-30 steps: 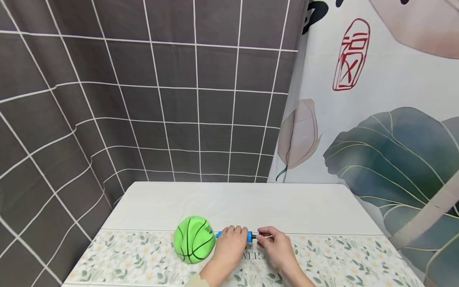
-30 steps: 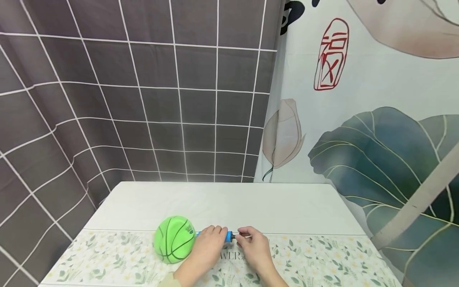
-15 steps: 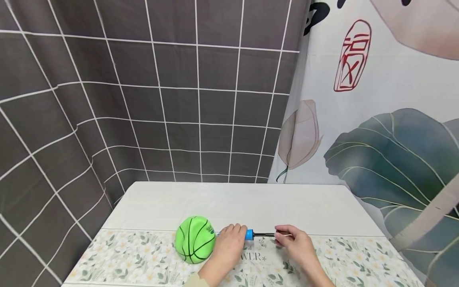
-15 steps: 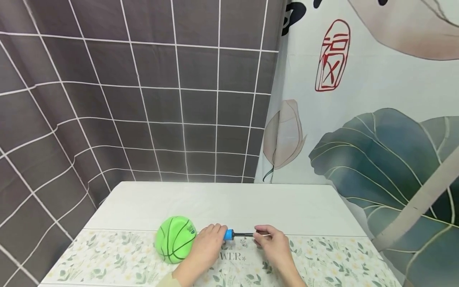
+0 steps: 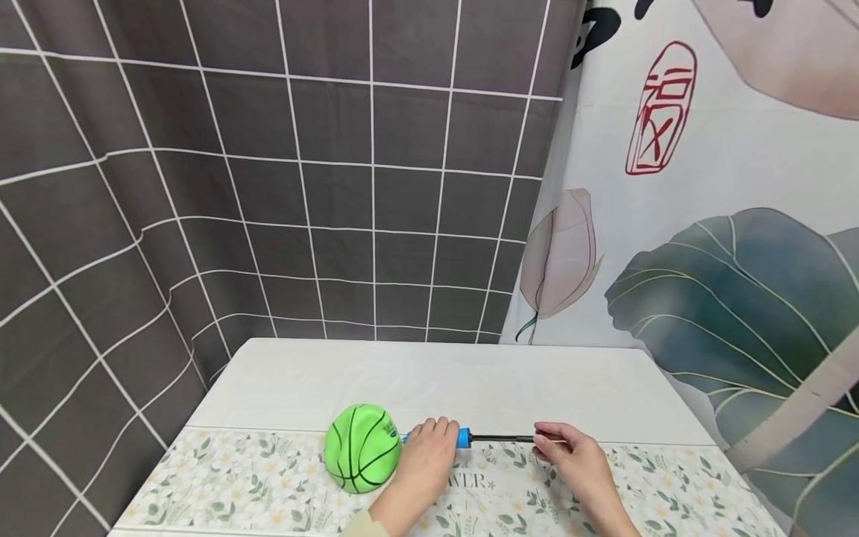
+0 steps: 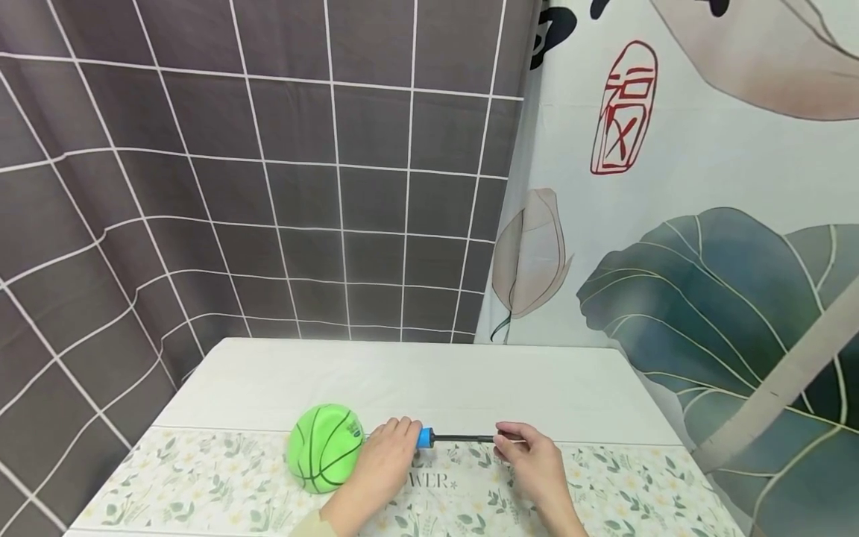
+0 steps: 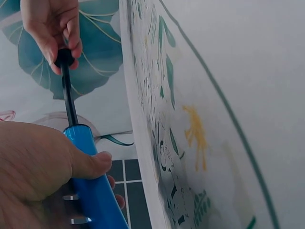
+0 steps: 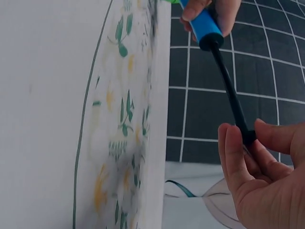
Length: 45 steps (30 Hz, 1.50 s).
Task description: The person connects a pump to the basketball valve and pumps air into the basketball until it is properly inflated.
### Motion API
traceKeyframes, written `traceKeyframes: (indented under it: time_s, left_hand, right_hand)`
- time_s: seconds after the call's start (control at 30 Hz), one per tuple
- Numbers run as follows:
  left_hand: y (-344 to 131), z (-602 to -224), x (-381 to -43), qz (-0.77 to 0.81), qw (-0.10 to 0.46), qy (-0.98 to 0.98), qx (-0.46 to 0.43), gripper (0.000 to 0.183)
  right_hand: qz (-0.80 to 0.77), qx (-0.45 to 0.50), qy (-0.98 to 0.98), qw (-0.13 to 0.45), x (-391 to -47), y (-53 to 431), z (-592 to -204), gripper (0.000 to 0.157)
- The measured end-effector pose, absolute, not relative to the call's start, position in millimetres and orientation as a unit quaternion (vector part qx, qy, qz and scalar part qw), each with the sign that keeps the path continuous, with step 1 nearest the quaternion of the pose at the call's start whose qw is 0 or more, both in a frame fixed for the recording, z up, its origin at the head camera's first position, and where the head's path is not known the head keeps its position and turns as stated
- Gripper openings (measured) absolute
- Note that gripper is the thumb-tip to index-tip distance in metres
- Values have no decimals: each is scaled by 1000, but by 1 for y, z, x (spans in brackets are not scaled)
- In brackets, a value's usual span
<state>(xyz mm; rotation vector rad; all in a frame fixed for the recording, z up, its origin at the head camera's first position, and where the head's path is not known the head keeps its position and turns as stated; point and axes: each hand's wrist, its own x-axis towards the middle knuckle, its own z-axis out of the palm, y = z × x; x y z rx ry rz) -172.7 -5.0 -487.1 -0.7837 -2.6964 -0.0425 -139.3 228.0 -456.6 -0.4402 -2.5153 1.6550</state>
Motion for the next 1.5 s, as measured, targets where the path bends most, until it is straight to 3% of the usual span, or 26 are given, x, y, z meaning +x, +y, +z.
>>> traceKeyframes:
  time_s: [0.4, 0.6, 0.83, 1.27, 1.5]
  left_hand:
    - [-3, -486, -172, -5, 185, -944, -273, 20]
    - [-1, -485, -171, 1, 195, -942, -272, 13]
    - [-4, -485, -174, -18, 168, -943, -287, 27]
    - [-5, -483, -175, -17, 156, -945, -288, 28]
    - [-4, -481, -174, -16, 150, -945, -289, 29]
  right_hand:
    - [511, -84, -851, 87, -150, 178, -465, 23]
    - [521, -50, -849, 73, -153, 161, -471, 21]
    - [551, -64, -831, 49, -151, 176, -470, 24]
    - [546, -151, -824, 16, -142, 233, -461, 33]
    - [542, -155, -826, 25, -142, 236, -461, 32]
